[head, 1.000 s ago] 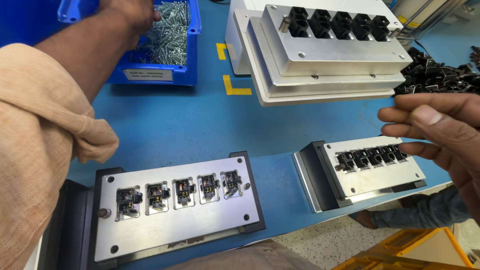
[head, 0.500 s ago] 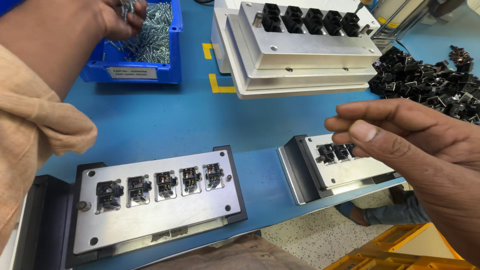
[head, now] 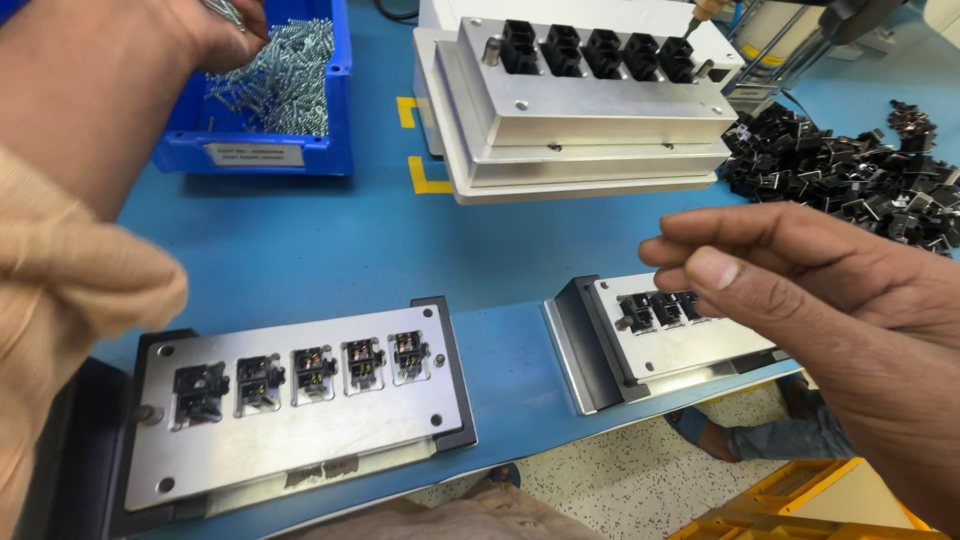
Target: The person assembles small black switch components on metal fixture plates at a factory workbench. They pick metal springs from a blue bin, insert a spring into each switch body, then press white plastic caps onto the assembled switches, filling the plates one position at a time.
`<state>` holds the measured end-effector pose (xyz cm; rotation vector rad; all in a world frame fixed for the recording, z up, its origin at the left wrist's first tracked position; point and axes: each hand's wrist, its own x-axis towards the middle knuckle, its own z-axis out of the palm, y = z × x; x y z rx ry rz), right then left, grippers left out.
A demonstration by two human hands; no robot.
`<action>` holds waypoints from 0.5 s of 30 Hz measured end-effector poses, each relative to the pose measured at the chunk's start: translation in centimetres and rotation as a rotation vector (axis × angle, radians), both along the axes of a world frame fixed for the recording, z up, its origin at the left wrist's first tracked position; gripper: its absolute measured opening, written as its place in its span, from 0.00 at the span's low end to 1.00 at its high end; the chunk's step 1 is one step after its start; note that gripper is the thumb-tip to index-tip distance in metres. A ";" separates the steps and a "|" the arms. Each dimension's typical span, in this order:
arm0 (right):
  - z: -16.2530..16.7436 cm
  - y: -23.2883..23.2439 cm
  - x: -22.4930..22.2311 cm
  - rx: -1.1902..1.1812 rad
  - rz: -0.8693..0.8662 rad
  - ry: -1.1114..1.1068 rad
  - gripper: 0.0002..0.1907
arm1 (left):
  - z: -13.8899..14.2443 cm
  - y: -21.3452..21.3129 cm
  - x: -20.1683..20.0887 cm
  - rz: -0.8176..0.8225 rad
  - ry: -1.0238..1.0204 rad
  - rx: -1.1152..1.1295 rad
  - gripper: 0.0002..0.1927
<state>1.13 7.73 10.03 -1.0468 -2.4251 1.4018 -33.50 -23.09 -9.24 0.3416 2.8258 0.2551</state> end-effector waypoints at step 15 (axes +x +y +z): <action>-0.3 -0.6 -1.0 0.104 0.157 -0.028 0.22 | 4.9 0.4 2.6 0.054 0.016 0.342 0.12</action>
